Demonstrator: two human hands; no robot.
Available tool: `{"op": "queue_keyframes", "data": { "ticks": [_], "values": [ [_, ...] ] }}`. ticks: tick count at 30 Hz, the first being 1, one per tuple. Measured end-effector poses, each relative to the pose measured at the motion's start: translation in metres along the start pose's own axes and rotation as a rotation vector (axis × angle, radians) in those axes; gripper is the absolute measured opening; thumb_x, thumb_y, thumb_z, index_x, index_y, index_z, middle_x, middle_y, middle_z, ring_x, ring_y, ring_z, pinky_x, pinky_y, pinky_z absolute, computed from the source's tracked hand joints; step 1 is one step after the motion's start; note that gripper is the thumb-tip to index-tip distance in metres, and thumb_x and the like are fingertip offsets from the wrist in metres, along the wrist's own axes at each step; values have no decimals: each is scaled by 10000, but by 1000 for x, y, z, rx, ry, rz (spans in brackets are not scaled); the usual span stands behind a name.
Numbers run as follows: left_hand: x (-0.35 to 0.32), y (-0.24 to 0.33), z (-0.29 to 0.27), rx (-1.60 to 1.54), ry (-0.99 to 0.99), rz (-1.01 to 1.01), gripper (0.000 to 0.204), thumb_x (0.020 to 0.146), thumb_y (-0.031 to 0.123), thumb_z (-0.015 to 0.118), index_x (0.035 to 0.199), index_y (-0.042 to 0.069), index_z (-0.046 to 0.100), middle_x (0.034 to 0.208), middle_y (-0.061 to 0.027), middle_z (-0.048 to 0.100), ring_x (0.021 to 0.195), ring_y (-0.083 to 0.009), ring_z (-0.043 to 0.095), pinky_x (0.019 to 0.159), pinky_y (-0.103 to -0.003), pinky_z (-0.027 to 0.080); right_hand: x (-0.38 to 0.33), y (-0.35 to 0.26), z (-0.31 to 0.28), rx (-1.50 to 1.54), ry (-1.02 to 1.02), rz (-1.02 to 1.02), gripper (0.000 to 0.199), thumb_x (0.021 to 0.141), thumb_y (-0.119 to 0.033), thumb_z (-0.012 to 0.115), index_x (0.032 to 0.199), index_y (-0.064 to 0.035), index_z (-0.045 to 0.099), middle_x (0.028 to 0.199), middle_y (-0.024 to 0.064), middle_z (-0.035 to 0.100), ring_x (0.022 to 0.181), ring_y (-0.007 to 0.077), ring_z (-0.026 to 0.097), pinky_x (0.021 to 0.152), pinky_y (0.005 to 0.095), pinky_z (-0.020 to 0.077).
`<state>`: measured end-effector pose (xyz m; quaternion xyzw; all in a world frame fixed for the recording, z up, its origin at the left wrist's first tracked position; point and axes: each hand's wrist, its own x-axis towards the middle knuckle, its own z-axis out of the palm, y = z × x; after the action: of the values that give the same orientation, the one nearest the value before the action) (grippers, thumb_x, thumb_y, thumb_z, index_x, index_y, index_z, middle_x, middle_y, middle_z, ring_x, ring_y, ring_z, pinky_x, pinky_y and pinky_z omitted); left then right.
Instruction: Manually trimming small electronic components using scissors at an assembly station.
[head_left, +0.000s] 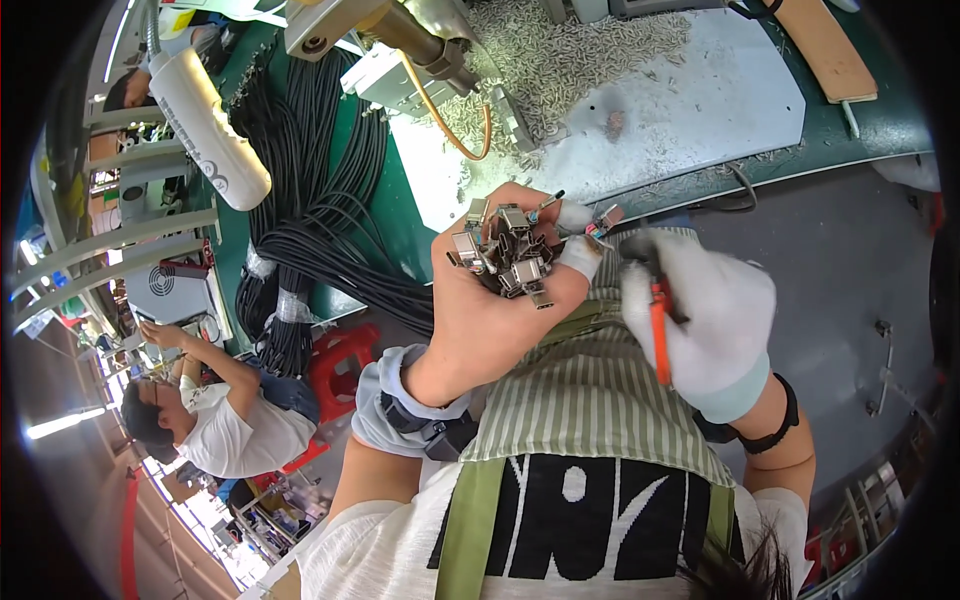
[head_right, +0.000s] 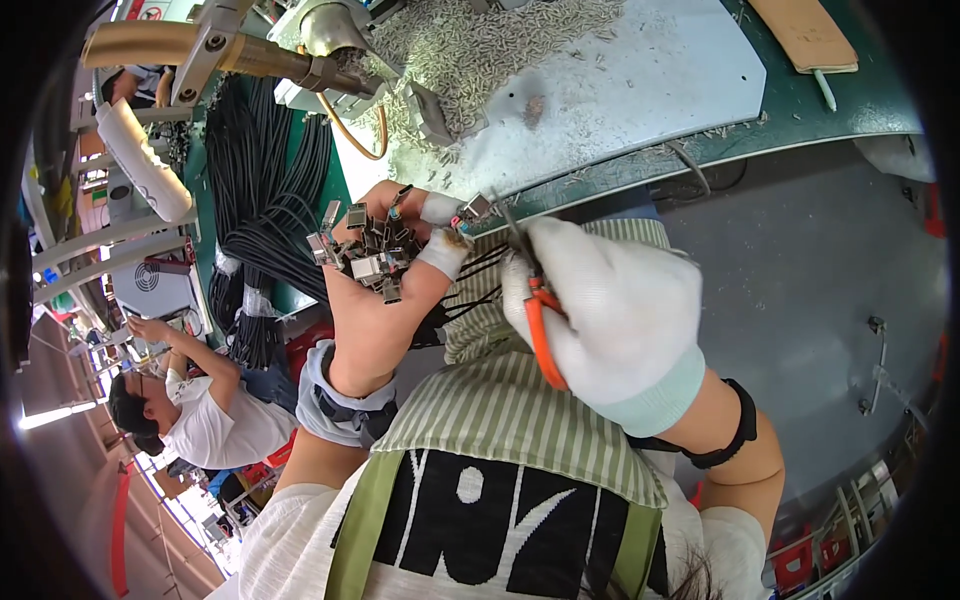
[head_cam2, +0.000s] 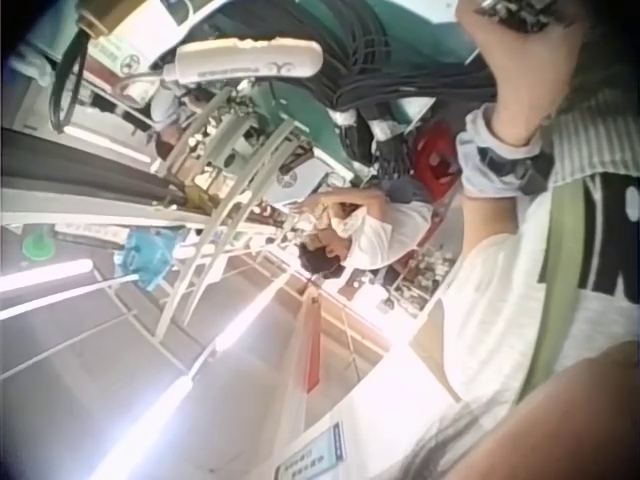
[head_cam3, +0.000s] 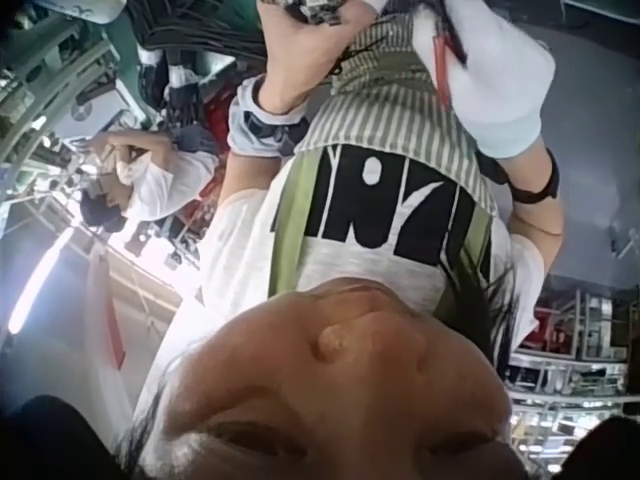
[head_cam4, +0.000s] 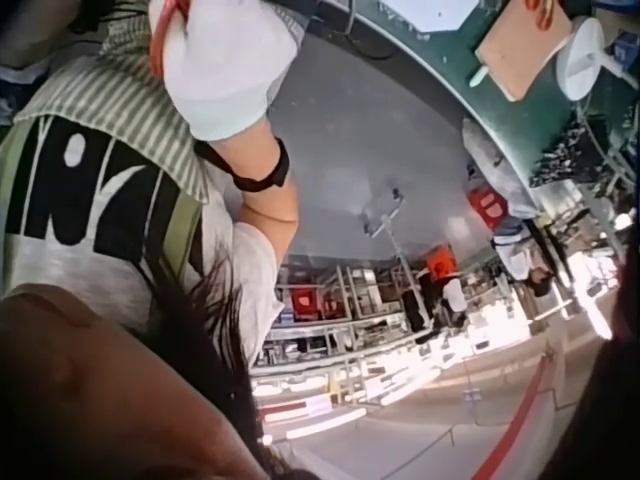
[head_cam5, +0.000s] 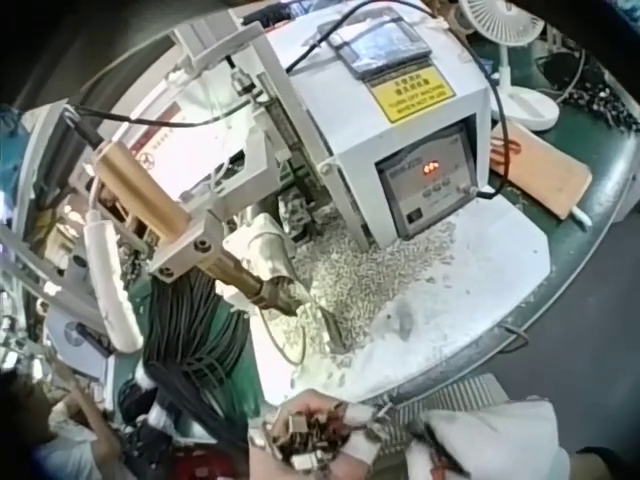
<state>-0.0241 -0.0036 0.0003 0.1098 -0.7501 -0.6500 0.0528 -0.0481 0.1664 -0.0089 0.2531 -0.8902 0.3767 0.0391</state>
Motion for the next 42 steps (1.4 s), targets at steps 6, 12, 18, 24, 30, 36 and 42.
{"op": "queue_keyframes", "data": {
  "ticks": [6, 12, 18, 24, 30, 36, 42],
  "values": [
    [-2, 2, -4, 64, -74, 45, 217, 706, -1, 708, 869, -8, 565, 755, 8, 594, 683, -25, 511, 611, -187, 442, 8, -1, 2, -86, 86, -215, 187, 691, -90, 669, 858, -19, 625, 630, 106, 574, 524, 269, 566, 511, 340, 455],
    [-6, 7, 2, 59, -62, 63, 204, 701, -10, 692, 854, -11, 558, 767, 4, 611, 693, -18, 519, 611, -181, 443, -4, -9, -3, 250, -110, 15, 217, 672, -86, 683, 860, 2, 621, 643, 134, 584, 525, 284, 574, 518, 349, 463],
    [-10, 2, -3, -15, -9, 31, 176, 712, -8, 680, 841, -14, 560, 750, 6, 611, 686, -16, 526, 598, -185, 447, -4, -10, 15, 299, 11, -19, 197, 683, -79, 676, 852, 5, 618, 614, 130, 568, 497, 280, 558, 496, 331, 450],
    [-8, 0, -11, 72, -63, -44, 204, 715, -61, 670, 857, -4, 536, 781, -19, 593, 720, -54, 549, 664, -216, 452, 3, -10, 19, 400, -150, 96, 126, 769, -98, 617, 839, 7, 615, 542, 113, 532, 432, 225, 531, 455, 290, 429],
    [24, -17, -51, -132, 39, -437, 126, 792, 12, 628, 877, 20, 534, 701, -2, 515, 560, -59, 452, 482, -206, 359, 21, 5, 21, 664, -320, 405, 166, 866, -141, 532, 818, 0, 606, 516, 62, 532, 404, 126, 510, 423, 231, 399],
    [78, -36, -69, -448, -77, -413, 105, 826, 47, 618, 880, 19, 532, 666, 10, 486, 507, -67, 410, 444, -215, 308, 93, 36, 40, 638, -314, 261, 251, 885, -199, 533, 721, -9, 543, 493, 19, 486, 376, 79, 470, 384, 212, 370],
    [100, -31, -76, -417, -226, -348, 60, 832, 39, 596, 835, 16, 540, 619, 9, 462, 495, -64, 398, 441, -215, 311, 129, 32, 48, 701, -420, 314, 294, 873, -224, 560, 675, -14, 502, 484, 23, 483, 378, 82, 478, 362, 224, 370]
  ]
}}
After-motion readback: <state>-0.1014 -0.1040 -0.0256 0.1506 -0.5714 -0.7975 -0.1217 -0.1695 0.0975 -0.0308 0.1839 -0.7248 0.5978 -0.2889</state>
